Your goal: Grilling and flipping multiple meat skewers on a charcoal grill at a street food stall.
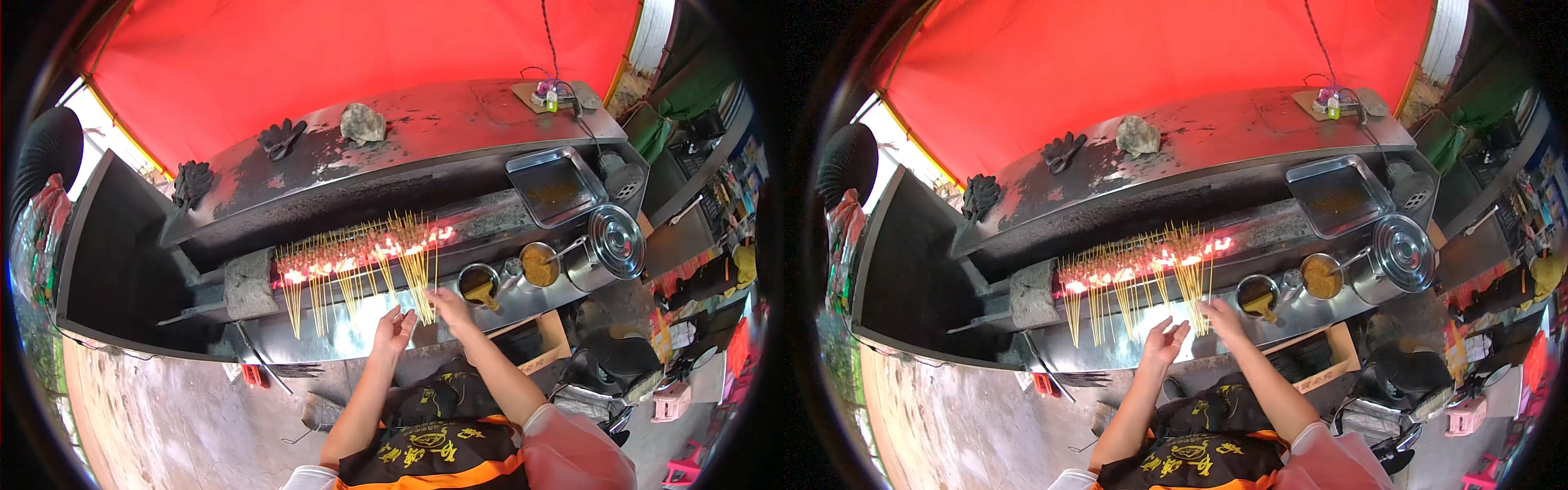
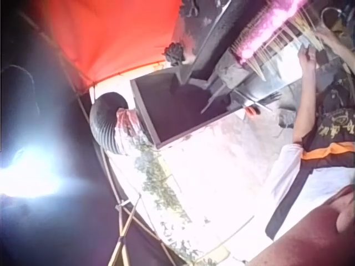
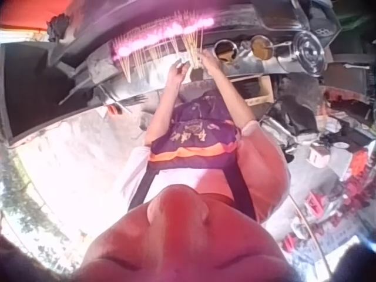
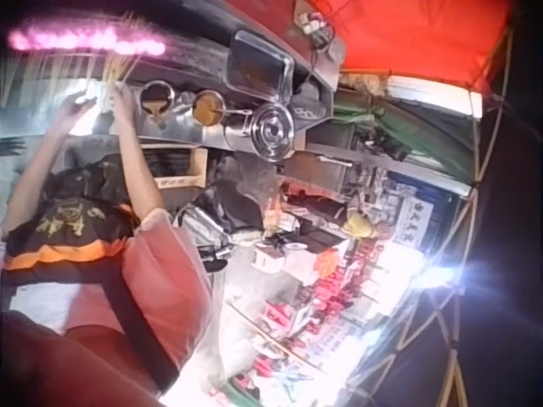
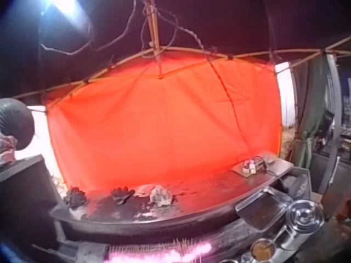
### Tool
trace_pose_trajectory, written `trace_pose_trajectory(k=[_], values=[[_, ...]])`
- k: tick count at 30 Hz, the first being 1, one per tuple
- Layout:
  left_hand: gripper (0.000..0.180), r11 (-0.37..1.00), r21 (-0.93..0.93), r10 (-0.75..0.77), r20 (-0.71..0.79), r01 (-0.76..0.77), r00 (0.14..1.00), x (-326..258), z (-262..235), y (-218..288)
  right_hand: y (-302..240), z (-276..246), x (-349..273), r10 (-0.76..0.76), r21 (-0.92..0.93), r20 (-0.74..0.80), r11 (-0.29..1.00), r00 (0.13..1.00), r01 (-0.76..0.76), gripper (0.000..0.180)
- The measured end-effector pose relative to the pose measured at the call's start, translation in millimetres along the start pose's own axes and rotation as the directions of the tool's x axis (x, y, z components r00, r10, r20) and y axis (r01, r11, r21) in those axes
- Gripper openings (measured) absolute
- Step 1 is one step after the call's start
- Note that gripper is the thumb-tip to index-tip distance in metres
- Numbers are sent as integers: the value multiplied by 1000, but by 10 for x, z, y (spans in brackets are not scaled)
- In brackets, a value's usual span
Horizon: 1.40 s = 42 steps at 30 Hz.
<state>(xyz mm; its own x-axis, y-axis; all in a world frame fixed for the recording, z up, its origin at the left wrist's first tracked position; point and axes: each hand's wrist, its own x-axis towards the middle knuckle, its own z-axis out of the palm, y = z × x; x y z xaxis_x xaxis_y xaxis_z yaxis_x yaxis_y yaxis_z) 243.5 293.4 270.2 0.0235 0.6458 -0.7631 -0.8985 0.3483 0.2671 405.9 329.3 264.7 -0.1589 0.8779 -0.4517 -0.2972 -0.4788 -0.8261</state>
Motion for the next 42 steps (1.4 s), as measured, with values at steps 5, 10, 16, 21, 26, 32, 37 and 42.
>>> trace_pose_trajectory(k=[5,10,16,21,26,32,37,42], values=[[34,992,35,-119,-92,123,989,-178,166,-218,201,145,121,-184,-79,-190,982,965,171,19],[27,964,264,28,44,-38,999,-238,406,-699,-3,13,53,-349,-313,-242,911,905,268,24],[37,813,404,458,1,-419,889,101,499,-838,-210,-107,-9,-164,-26,-185,987,969,162,21],[35,797,244,589,-111,-552,801,234,596,-925,-216,-214,-29,41,214,-142,977,989,-9,22],[25,522,425,836,-84,-740,542,387,475,-1030,-71,-165,-59,-117,38,-167,991,979,125,19],[14,676,338,733,-211,-655,647,305,579,-967,130,-212,277,-290,-97,-214,956,933,276,11],[18,557,405,812,-85,-725,577,251,661,-843,171,-48,336,-633,-584,-192,688,750,431,22],[23,526,498,825,-105,-689,555,301,508,-876,89,47,76,-419,-485,-114,815,901,317,31]])
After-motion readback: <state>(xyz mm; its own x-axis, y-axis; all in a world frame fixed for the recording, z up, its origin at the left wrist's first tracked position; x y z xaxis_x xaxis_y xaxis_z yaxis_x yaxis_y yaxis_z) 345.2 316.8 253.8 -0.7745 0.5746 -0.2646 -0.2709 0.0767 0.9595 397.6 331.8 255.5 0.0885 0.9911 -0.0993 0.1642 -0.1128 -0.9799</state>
